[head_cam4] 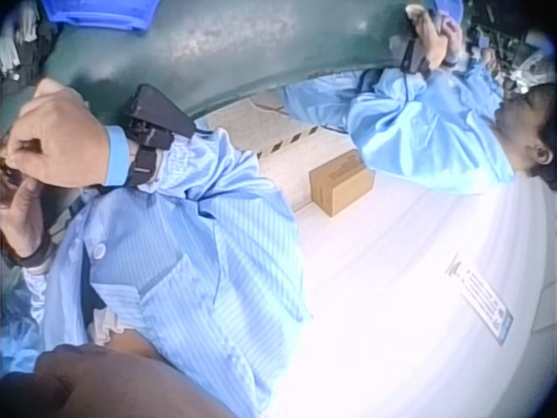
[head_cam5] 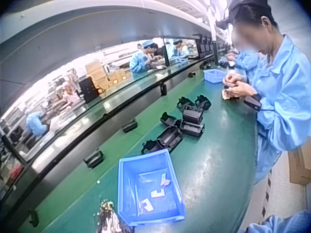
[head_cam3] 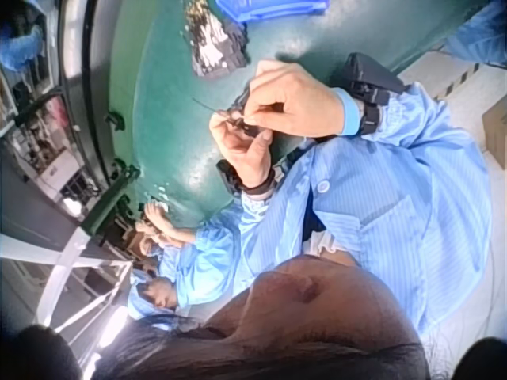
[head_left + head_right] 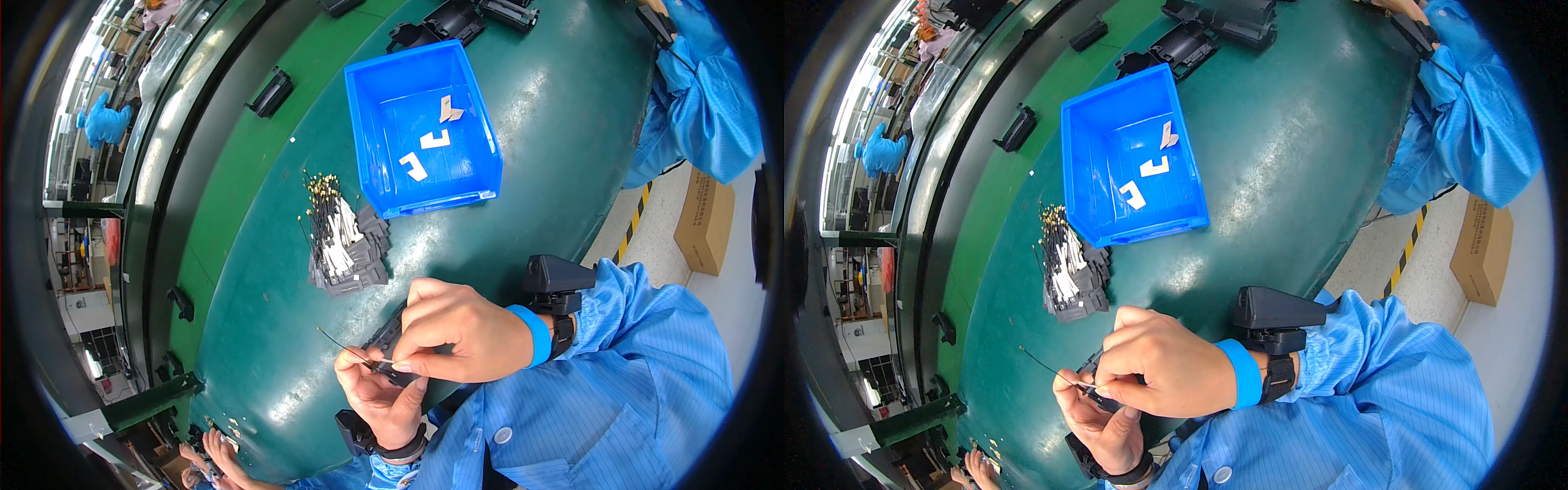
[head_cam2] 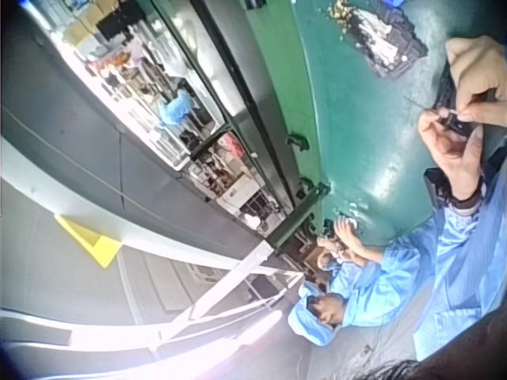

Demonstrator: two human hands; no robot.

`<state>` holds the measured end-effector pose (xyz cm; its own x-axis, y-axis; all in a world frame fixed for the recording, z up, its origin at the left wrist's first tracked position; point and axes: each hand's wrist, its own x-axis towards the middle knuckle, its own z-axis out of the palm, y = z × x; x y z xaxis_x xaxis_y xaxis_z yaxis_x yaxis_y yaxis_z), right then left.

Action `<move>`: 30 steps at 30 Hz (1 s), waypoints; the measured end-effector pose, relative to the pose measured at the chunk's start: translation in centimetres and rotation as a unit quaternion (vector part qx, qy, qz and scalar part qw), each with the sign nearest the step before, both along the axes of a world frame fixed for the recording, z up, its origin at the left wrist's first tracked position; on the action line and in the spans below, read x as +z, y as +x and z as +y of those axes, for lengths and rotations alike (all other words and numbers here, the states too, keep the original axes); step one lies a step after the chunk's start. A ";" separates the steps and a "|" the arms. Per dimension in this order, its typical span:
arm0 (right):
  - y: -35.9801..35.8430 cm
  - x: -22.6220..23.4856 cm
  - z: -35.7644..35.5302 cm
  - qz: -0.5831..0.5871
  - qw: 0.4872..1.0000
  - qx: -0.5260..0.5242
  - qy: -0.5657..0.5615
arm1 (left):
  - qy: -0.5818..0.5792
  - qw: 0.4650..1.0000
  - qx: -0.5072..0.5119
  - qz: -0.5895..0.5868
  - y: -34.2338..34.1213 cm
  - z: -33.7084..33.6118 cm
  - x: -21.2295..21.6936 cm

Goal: The recorder is assembling small electronic components on a factory production line.

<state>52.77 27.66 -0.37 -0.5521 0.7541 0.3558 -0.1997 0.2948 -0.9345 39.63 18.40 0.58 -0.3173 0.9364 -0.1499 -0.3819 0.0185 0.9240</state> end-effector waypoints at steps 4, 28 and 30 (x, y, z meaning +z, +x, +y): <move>0.0 0.0 0.0 0.000 1.000 -0.001 0.004 | 0.002 1.000 0.000 0.005 0.0 0.0 0.0; -0.2 -0.1 -0.1 -0.007 0.999 -0.011 0.035 | 0.001 1.000 -0.007 -0.029 -0.4 0.0 -0.4; -0.2 -0.1 -0.1 -0.007 0.999 -0.010 0.035 | 0.004 0.999 -0.014 -0.030 -0.4 0.0 -0.3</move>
